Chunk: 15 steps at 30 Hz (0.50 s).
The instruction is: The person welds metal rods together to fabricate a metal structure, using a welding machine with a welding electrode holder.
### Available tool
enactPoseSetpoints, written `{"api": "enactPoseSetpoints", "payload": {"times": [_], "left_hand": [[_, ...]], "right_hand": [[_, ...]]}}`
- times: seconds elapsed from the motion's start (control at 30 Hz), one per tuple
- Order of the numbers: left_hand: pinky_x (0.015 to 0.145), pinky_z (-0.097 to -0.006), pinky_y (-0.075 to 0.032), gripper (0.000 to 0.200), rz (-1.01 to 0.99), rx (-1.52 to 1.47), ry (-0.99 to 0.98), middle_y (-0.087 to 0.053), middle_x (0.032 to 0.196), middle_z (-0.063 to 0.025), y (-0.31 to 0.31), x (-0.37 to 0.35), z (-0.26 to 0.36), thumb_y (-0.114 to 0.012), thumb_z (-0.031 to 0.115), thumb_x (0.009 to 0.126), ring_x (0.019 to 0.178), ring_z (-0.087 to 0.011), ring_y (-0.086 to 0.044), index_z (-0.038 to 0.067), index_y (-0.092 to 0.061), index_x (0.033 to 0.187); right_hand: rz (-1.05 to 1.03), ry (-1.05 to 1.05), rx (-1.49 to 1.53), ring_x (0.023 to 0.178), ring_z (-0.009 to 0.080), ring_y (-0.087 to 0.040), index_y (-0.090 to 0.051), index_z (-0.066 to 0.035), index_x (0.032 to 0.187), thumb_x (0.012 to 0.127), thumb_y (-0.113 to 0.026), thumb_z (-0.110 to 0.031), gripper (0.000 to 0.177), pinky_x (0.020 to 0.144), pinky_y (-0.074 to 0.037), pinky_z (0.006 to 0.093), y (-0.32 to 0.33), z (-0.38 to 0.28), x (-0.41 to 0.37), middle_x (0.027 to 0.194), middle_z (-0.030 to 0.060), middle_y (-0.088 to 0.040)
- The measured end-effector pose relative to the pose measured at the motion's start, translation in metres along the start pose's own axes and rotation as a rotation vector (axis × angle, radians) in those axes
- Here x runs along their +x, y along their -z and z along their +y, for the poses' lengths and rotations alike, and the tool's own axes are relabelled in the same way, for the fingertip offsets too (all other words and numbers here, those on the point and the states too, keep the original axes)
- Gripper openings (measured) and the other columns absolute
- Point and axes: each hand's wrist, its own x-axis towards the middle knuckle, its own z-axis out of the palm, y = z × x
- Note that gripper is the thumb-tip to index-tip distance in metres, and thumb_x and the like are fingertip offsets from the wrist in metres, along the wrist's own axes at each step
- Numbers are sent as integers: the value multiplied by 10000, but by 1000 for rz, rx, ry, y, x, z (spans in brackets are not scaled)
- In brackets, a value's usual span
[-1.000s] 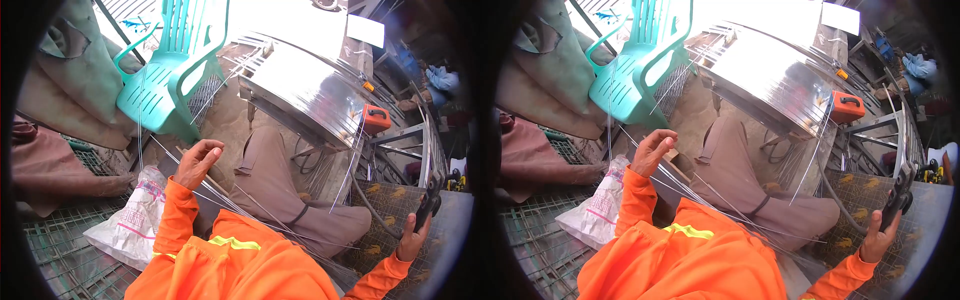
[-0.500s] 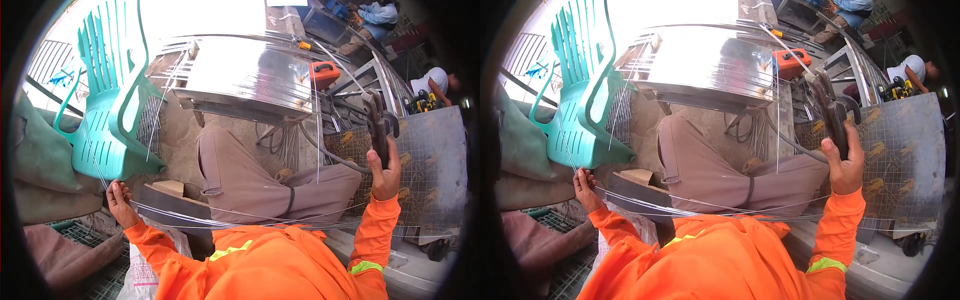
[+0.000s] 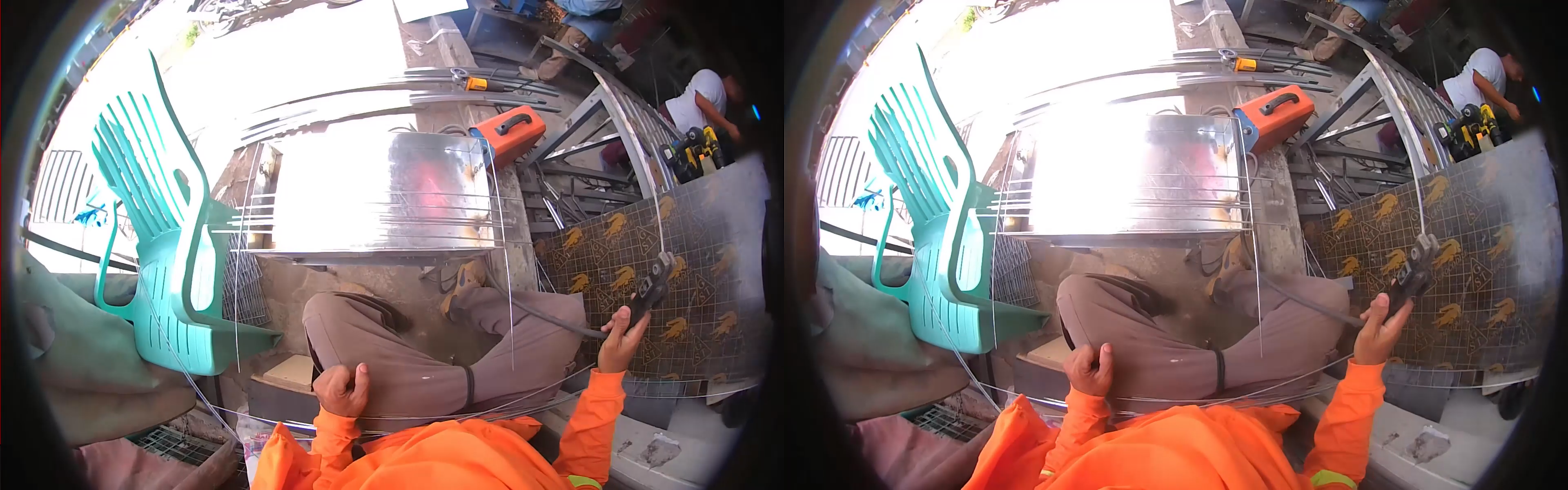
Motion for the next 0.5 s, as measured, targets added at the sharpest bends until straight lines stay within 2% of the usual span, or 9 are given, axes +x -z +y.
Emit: {"api": "enactPoseSetpoints", "payload": {"times": [0.07, 0.1, 0.13, 0.2, 0.27, 0.33, 0.37, 0.5], "left_hand": [[407, -367, -288, 409, -112, 115, 78, -367, 482, -96, -18, 14, -7, -734, 90, 765, 397, -278, -402, 76, -388, 546], [392, -369, -280, 450, -74, 72, 103, -360, 475, -104, -24, 16, -9, -760, 120, 754, 384, -285, -395, 77, -364, 545], [392, -369, -280, 450, -69, 86, 107, -360, 475, -104, -27, 18, -10, -760, 120, 754, 384, -285, -395, 77, -364, 545], [419, -377, -264, 447, -132, 75, 126, -343, 479, -125, -31, 18, -11, -732, 119, 795, 393, -285, -367, 63, -358, 556], [418, -395, -264, 450, -137, 95, 181, -345, 476, -127, -33, 23, -8, -737, 164, 800, 384, -289, -367, 65, -371, 557], [392, -370, -293, 466, -218, 180, 119, -362, 442, -77, -32, 27, -7, -771, 167, 765, 377, -270, -404, 105, -376, 525], [421, -366, -315, 414, -521, 390, 221, -393, 466, -89, -16, 36, 2, -742, 153, 805, 405, -272, -425, 97, -420, 550], [426, -368, -317, 406, -439, 449, 276, -397, 472, -91, -2, 40, -18, -736, 159, 812, 410, -275, -427, 93, -426, 558]], "right_hand": [[41, -175, 21, 522, 55, -437, -493, -25, 1203, 992, -522, -352, 391, 465, -427, 217, -5, 7, 24, 733, -1, -458], [66, -244, 43, 475, 43, -414, -501, -34, 1191, 982, -539, -359, 388, 381, -391, 211, -8, 15, 35, 677, -13, -420], [85, -379, 97, 454, 47, -403, -514, -49, 1169, 969, -566, -345, 360, 358, -380, 224, -8, 23, 45, 652, -18, -406], [84, -522, 154, 425, 49, -377, -520, -59, 1154, 953, -594, -341, 355, 346, -360, 228, -7, 46, 49, 622, -25, -388], [52, -573, 131, 405, 48, -354, -522, -58, 1149, 941, -611, -342, 362, 335, -336, 234, -4, 73, 41, 599, -30, -371], [78, -625, 139, 401, 52, -349, -522, -58, 1134, 938, -616, -340, 356, 336, -327, 242, -6, 83, 31, 593, -29, -366], [99, -629, 150, 399, 55, -348, -525, -58, 1109, 936, -617, -345, 347, 339, -327, 243, -9, 82, 32, 593, -28, -366], [202, -670, 207, 400, 78, -328, -539, -74, 1008, 932, -613, -381, 325, 366, -339, 245, 7, 133, 32, 596, -20, -379]]}}
